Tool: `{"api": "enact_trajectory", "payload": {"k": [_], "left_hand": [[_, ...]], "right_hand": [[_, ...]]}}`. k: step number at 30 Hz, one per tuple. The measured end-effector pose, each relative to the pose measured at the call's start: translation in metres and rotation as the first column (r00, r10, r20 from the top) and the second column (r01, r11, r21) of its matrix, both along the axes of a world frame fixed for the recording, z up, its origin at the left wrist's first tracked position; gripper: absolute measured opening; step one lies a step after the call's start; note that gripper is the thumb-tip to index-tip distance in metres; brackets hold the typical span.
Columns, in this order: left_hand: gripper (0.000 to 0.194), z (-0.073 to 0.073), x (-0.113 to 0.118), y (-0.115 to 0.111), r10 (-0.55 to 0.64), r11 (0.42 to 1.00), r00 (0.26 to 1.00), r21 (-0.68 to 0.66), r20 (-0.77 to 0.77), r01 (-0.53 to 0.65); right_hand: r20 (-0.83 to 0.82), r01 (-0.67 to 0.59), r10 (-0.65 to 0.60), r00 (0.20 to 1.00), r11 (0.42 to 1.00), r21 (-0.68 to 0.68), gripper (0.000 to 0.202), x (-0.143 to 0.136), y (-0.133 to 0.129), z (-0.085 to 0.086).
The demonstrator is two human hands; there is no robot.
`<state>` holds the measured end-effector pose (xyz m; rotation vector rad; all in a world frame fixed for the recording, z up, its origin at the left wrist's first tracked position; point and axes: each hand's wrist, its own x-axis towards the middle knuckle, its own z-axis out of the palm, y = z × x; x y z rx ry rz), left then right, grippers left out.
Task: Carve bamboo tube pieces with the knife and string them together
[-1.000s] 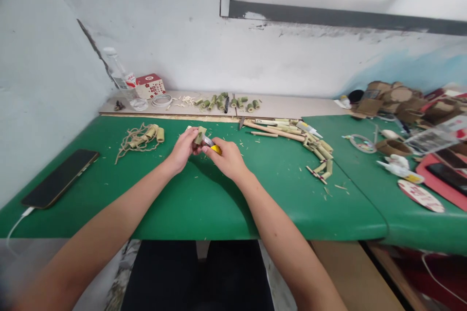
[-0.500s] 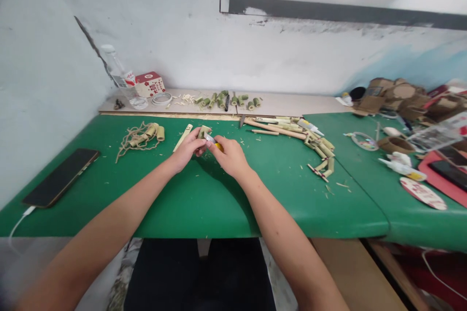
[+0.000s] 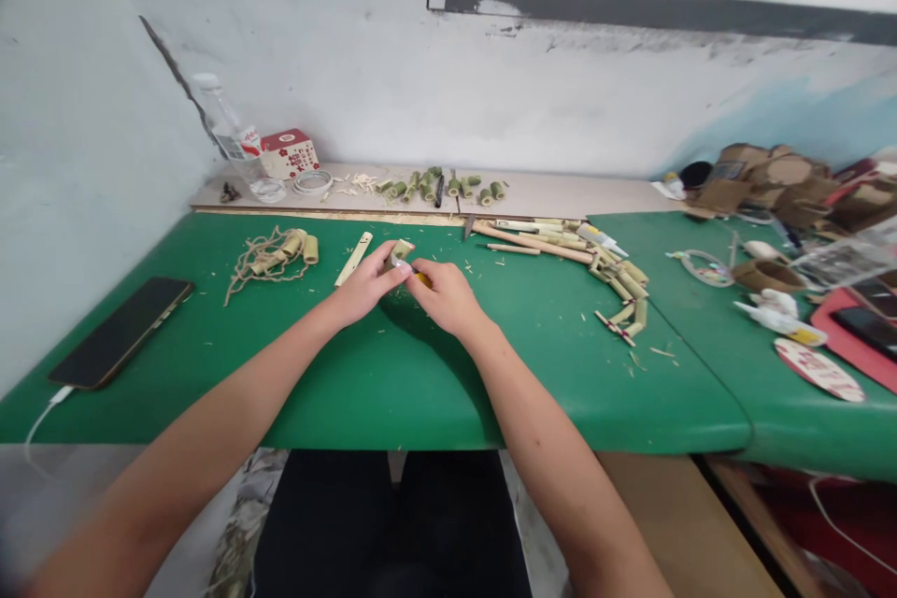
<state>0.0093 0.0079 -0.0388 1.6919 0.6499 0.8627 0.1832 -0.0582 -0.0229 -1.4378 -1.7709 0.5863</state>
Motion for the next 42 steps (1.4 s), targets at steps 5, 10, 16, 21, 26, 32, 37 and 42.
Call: {"api": "enact_trajectory", "payload": {"k": [5, 10, 16, 21, 26, 32, 37, 42], "left_hand": [[0.041, 0.005, -0.005, 0.000, 0.059, 0.990, 0.980, 0.136, -0.190, -0.033], [0.041, 0.011, -0.007, -0.002, 0.091, 0.973, 0.950, 0.228, -0.298, -0.022], [0.042, 0.012, -0.007, 0.000, 0.112, 0.970, 0.928, 0.243, -0.355, -0.023], [0.042, 0.012, -0.007, 0.001, 0.113, 0.971, 0.923, 0.236, -0.367, -0.025], [0.042, 0.012, -0.005, 0.000, 0.134, 0.972, 0.923, 0.231, -0.361, -0.051], [0.047, 0.009, -0.004, -0.003, 0.117, 0.980, 0.949, 0.186, -0.293, -0.063], [0.048, 0.003, -0.005, -0.001, 0.083, 0.985, 0.968, 0.170, -0.238, -0.042], [0.054, 0.000, -0.006, 0.001, 0.077, 0.982, 0.968, 0.186, -0.240, -0.032]], "right_hand": [[0.023, 0.005, -0.005, 1.000, 1.000, 0.012, 0.052, 0.001, 0.000, -0.001], [0.045, 0.015, -0.015, 0.999, 1.000, 0.012, 0.051, 0.002, 0.000, -0.003], [0.071, 0.052, -0.053, 0.996, 0.999, 0.013, 0.042, 0.003, 0.001, -0.007], [0.104, 0.087, -0.089, 0.991, 0.996, 0.025, 0.039, 0.002, 0.001, -0.009], [0.110, 0.175, -0.178, 0.978, 0.984, 0.035, 0.038, 0.001, 0.002, -0.010], [0.093, 0.128, -0.131, 0.987, 0.991, 0.037, 0.036, 0.001, 0.003, -0.008], [0.090, 0.076, -0.078, 0.993, 0.997, 0.026, 0.034, -0.001, 0.002, -0.007], [0.081, 0.015, -0.017, 0.997, 0.999, 0.028, 0.036, -0.002, 0.000, -0.004]]}}
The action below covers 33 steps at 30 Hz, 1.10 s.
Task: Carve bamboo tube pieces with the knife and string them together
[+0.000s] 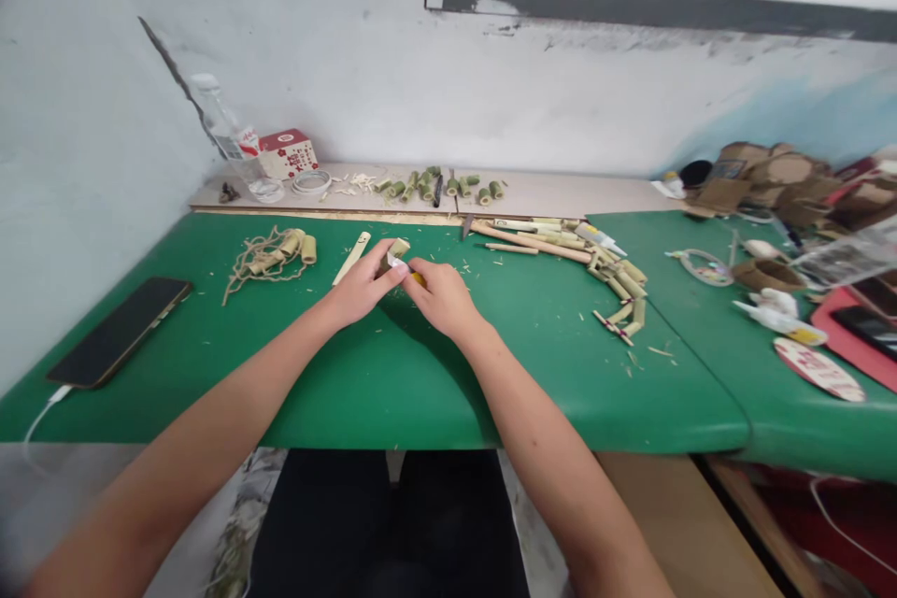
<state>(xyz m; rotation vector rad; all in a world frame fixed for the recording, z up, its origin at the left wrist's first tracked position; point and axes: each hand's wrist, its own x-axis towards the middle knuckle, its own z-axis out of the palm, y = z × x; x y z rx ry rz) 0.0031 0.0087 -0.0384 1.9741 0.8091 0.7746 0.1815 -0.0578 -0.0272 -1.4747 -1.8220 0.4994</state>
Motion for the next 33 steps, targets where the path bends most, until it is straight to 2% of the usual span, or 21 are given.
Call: {"api": "enact_trajectory", "payload": {"k": [5, 17, 33], "left_hand": [[0.052, 0.004, -0.002, -0.002, -0.008, 0.999, 0.999, 0.046, -0.036, 0.009], [0.061, 0.009, -0.005, -0.001, 0.011, 0.994, 0.988, 0.106, -0.155, 0.005], [0.047, 0.014, -0.004, 0.000, 0.013, 0.995, 0.977, 0.101, -0.214, 0.009]], "right_hand": [[-0.003, -0.029, 0.029, 1.000, 1.000, -0.012, 0.037, 0.001, -0.001, 0.001], [0.010, -0.002, 0.002, 1.000, 1.000, 0.002, 0.042, 0.002, 0.000, -0.001], [0.061, 0.105, -0.103, 0.993, 0.994, -0.028, 0.041, 0.001, -0.001, -0.004]]}}
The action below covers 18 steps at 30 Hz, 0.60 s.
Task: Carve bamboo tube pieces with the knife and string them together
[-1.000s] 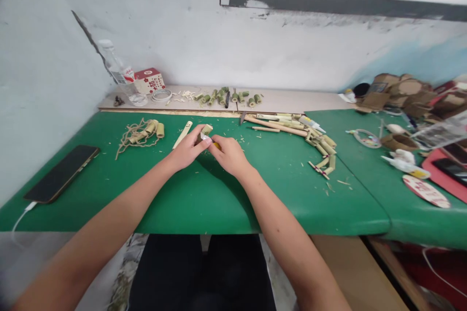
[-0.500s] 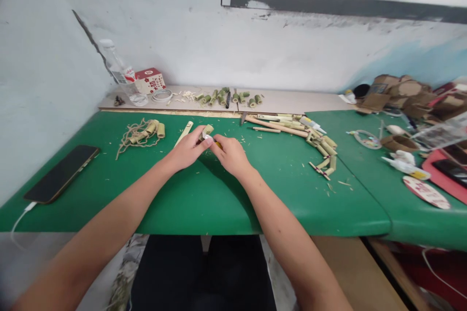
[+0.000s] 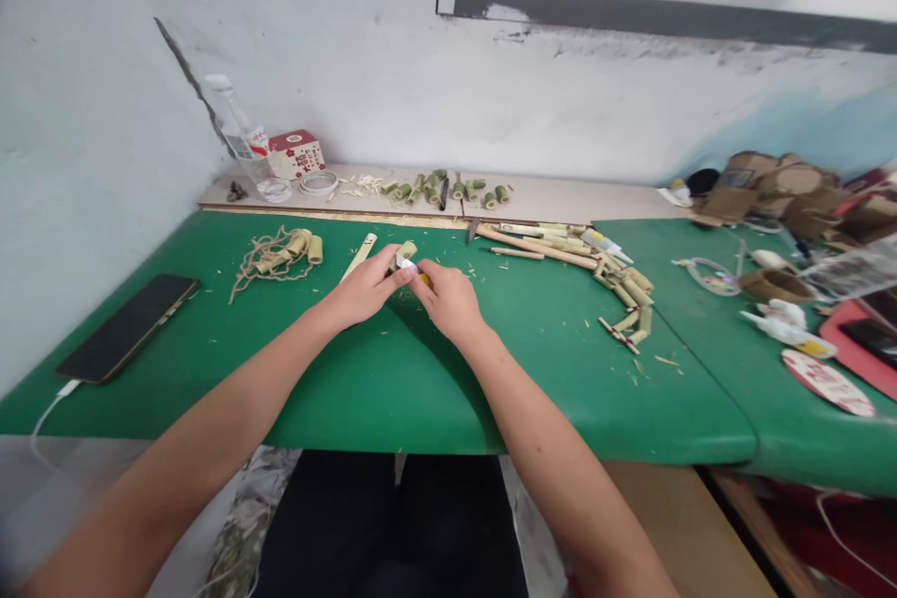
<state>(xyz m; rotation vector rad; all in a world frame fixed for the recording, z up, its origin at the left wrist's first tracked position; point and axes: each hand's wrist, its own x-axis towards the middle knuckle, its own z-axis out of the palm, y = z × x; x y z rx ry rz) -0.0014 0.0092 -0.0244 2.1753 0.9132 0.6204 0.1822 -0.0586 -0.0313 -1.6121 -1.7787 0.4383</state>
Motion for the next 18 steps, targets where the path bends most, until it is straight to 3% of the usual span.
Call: {"api": "enact_trajectory", "payload": {"k": [8, 18], "left_hand": [[0.053, -0.0034, 0.0029, -0.0014, 0.039, 0.999, 0.998, 0.000, 0.039, -0.039], [0.054, -0.0070, 0.0034, -0.0028, 0.028, 0.997, 0.985, -0.070, 0.173, -0.016]], "right_hand": [[-0.014, 0.087, -0.087, 0.996, 0.995, 0.041, 0.038, -0.0018, 0.0023, -0.0041], [-0.061, -0.022, 0.024, 0.998, 0.999, 0.032, 0.037, -0.0030, 0.0007, 0.0020]]}}
